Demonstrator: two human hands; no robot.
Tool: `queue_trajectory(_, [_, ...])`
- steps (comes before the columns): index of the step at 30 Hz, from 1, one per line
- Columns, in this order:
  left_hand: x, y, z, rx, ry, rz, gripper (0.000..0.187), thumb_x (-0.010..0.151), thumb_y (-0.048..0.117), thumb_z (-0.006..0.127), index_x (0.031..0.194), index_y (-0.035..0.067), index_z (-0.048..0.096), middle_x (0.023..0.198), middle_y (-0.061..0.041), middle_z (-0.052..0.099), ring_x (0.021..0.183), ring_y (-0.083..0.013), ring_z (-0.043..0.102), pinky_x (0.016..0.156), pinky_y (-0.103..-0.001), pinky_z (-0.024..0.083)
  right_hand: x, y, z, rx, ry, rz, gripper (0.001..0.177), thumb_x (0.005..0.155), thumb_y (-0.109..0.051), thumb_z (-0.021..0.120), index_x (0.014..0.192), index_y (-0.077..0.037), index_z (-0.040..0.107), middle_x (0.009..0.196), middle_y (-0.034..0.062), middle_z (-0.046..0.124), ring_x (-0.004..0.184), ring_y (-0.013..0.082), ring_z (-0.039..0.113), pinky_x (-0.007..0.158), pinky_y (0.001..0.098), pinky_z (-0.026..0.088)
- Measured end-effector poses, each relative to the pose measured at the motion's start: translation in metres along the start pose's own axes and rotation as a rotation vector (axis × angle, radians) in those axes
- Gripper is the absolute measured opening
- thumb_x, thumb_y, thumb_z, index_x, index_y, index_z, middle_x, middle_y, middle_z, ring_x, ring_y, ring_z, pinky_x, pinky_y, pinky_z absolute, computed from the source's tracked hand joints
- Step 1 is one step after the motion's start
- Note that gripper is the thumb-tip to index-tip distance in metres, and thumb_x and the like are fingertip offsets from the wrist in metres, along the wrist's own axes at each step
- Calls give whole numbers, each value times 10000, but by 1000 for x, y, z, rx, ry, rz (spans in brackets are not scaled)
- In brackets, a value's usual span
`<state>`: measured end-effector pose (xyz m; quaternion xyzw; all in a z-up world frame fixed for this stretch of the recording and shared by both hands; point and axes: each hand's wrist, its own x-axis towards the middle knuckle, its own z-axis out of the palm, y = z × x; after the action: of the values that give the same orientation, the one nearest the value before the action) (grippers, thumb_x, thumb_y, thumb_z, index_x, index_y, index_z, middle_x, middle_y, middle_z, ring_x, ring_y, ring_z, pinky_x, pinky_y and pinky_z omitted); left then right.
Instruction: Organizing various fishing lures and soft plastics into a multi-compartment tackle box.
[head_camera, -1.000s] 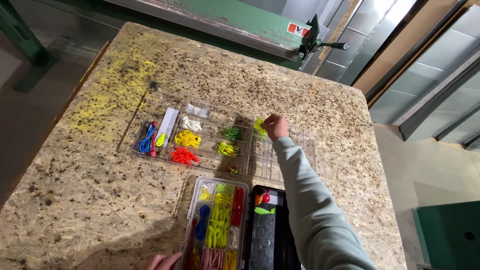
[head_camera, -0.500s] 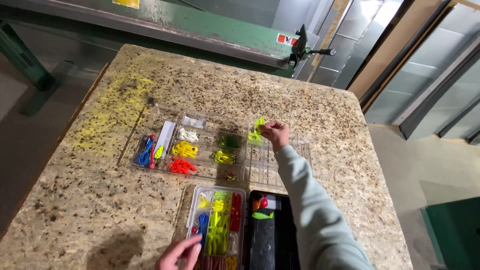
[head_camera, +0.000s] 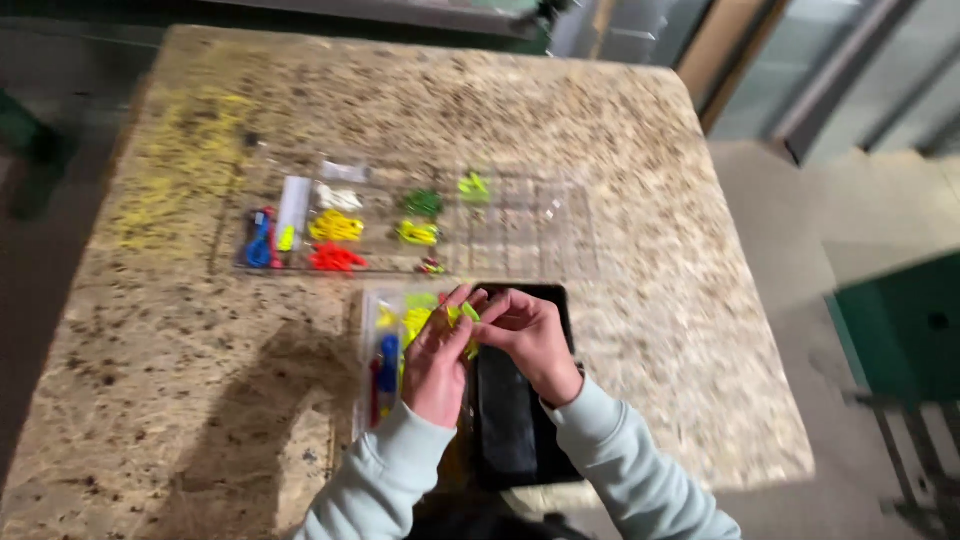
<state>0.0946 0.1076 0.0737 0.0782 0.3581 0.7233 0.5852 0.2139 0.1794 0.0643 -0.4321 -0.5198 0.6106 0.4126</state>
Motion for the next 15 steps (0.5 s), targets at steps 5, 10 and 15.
queue_trajectory(5, [-8,-31,0,-3,70,-160,394,1018,84,742,1411,60,728,1370,-213,759,1181,-347,766,1117,-454,585,-34,0,-33,104,165,102,296,743,-16,1015,911,66,785,746,155,780,700,195,775,692,319,677])
queue_trajectory(10, [-3,-47,-34,-137,21,-346,255,1052,75,711,1304,52,738,1196,-143,790,1073,-266,775,1081,-449,624,-66,-24,-64,306,220,181,238,898,-89,917,1009,67,775,791,190,797,760,279,834,789,405,718])
queue_trajectory(15, [-23,-18,-22,-50,-161,-514,221,1105,127,532,1295,77,635,746,73,307,578,-48,296,497,-201,313,-92,-50,-81,353,107,261,155,946,-86,859,997,43,788,811,205,795,790,288,841,788,411,717])
